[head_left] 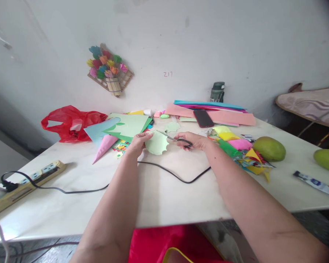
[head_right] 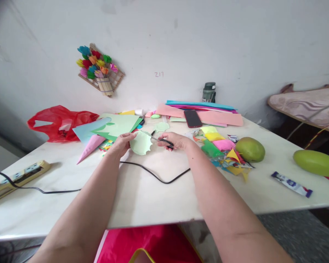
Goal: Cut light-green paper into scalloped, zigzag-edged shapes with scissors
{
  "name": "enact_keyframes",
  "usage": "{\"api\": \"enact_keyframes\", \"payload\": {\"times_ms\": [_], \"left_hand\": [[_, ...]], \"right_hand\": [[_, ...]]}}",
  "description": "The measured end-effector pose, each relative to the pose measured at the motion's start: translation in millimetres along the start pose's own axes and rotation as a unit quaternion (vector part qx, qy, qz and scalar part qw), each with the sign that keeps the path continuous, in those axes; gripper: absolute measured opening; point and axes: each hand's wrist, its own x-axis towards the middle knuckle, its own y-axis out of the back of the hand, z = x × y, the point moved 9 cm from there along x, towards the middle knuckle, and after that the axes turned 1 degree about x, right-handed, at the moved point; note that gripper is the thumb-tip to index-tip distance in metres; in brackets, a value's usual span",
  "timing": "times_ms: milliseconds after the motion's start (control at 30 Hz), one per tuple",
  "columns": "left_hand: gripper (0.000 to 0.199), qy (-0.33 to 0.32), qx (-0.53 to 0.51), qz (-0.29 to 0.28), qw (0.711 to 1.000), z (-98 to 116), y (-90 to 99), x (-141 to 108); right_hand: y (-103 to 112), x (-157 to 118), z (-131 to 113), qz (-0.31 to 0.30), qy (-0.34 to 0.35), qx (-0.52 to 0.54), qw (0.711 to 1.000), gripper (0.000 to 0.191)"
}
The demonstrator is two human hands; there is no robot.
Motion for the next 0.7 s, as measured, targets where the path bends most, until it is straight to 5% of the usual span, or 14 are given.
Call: {"api": "enact_keyframes", "payload": {"times_ms": [300, 700], "left_hand": [[0.031, 0.035, 0.068, -0.069, 0.995, -3.6, -20.7, -6.5], [0.031, 0.066, 0.084, -0.081, 0.991, -7.9, -19.6, -8.6]], "right_hand": [[-5.5, -3.9, -1.9, -0.024, -0.019, -0.043, 0.999, 0.033], [-8.5, 1.2, 4.1, -0.053, -0.021, -0.037, 0.998, 0.034]]}}
